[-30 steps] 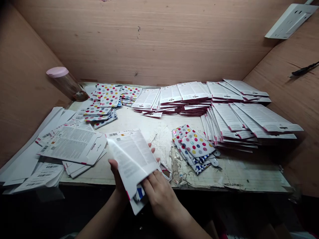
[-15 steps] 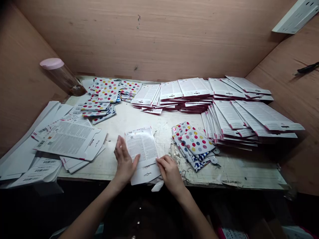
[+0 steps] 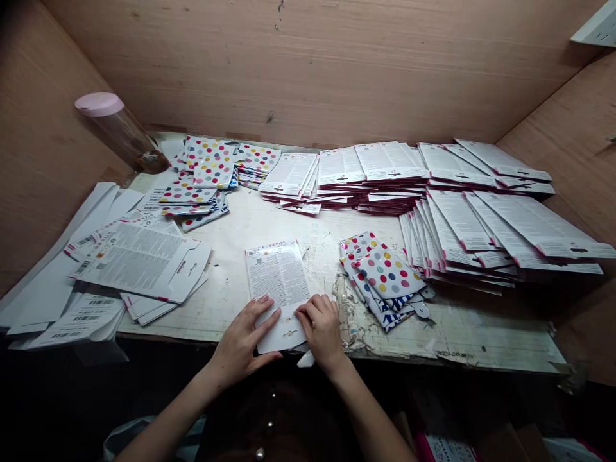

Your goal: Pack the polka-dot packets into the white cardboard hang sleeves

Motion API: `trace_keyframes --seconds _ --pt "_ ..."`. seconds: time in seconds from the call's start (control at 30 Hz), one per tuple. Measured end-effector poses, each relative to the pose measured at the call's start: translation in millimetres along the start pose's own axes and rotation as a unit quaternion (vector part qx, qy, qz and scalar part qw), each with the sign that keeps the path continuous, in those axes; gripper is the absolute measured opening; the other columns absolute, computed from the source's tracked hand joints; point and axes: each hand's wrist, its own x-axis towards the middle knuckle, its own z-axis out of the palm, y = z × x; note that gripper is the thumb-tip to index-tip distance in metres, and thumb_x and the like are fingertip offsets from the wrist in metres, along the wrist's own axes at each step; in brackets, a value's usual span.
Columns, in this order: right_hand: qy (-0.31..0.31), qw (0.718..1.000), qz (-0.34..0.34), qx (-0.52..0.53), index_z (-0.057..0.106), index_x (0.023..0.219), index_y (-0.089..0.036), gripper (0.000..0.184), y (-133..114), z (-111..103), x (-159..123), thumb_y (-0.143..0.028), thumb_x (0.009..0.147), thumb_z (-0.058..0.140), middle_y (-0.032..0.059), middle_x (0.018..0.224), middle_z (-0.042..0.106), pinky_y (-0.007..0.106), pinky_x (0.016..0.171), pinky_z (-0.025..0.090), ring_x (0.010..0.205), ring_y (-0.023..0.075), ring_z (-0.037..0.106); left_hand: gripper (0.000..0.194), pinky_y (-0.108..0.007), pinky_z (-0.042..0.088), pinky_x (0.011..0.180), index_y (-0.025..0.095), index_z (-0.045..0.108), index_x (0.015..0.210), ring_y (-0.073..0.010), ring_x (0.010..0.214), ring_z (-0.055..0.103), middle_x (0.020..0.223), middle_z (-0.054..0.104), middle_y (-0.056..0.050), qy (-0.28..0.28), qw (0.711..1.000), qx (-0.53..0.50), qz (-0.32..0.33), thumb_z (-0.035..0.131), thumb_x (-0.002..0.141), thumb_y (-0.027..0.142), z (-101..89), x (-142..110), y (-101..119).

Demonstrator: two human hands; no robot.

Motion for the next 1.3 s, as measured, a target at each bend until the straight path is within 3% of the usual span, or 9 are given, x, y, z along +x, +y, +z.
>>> trace_keyframes --seconds 0.2,0.57,0.77,0.97,1.13,1.3 --pt "-0.021 0.998 -0.031 -0.05 0.059 0.081 -0.018 0.022 -2 5 2 -0.021 0.098 0.044 0.0058 0.082 0.057 0.035 0.073 0.034 0.08 0.0208 0.048 0.078 -0.058 0.037 0.108 0.019 0.036 0.146 -0.038 0.135 0.04 0.14 0.049 -0.021 0.01 1.0 -0.022 0.001 0.064 0.082 0.053 2.1 -1 -2" --pt "-0.037 0.998 -0.045 -0.036 0.058 0.087 -0.018 0.015 5 -1 2 -0.018 0.097 0.046 0.0032 0.083 0.056 0.032 0.077 0.036 0.083 0.0183 0.052 0.076 -0.057 0.036 0.11 0.02 0.036 0.146 -0.0361 0.137 0.038 0.141 0.049 -0.019 0.003 1.0 -0.018 -0.003 0.062 0.083 0.054 2.3 -1 -3" --pt "-0.053 0.995 -0.051 -0.064 0.056 0.085 -0.017 0.015 1 4 1 -0.016 0.095 0.045 0.0069 0.087 0.057 0.037 0.075 0.034 0.083 0.0217 0.05 0.077 -0.059 0.035 0.11 0.022 0.036 0.146 -0.0368 0.137 0.039 0.141 0.05 -0.017 0.004 0.999 -0.036 -0.01 0.063 0.082 0.054 2.7 -1 -3" --pt "-0.048 0.996 -0.058 -0.04 0.057 0.092 -0.018 0.016 -7 -5 -14 -0.014 0.095 0.042 0.0065 0.09 0.058 0.035 0.076 0.042 0.085 0.0202 0.054 0.078 -0.058 0.035 0.111 0.021 0.036 0.147 -0.0367 0.136 0.04 0.141 0.05 -0.016 0.004 0.998 -0.053 -0.02 0.064 0.081 0.053 3.3 -1 -3" --pt "-0.03 0.999 -0.035 -0.03 0.058 0.087 -0.02 0.013 0 -4 -3 -0.017 0.094 0.048 0.005 0.084 0.057 0.032 0.073 0.045 0.082 0.0197 0.055 0.078 -0.059 0.035 0.11 0.023 0.037 0.146 -0.0376 0.135 0.041 0.14 0.052 -0.016 0.01 0.997 -0.074 -0.03 0.065 0.08 0.053 3.5 -1 -3" --pt "-0.033 0.997 -0.043 -0.061 0.055 0.081 -0.018 0.016 5 4 8 -0.016 0.095 0.046 0.0059 0.083 0.056 0.033 0.072 0.041 0.08 0.0207 0.051 0.077 -0.059 0.034 0.111 0.021 0.041 0.144 -0.0373 0.135 0.041 0.14 0.052 -0.017 0.012 0.997 -0.076 -0.032 0.066 0.079 0.053 4.2 -2 -3"
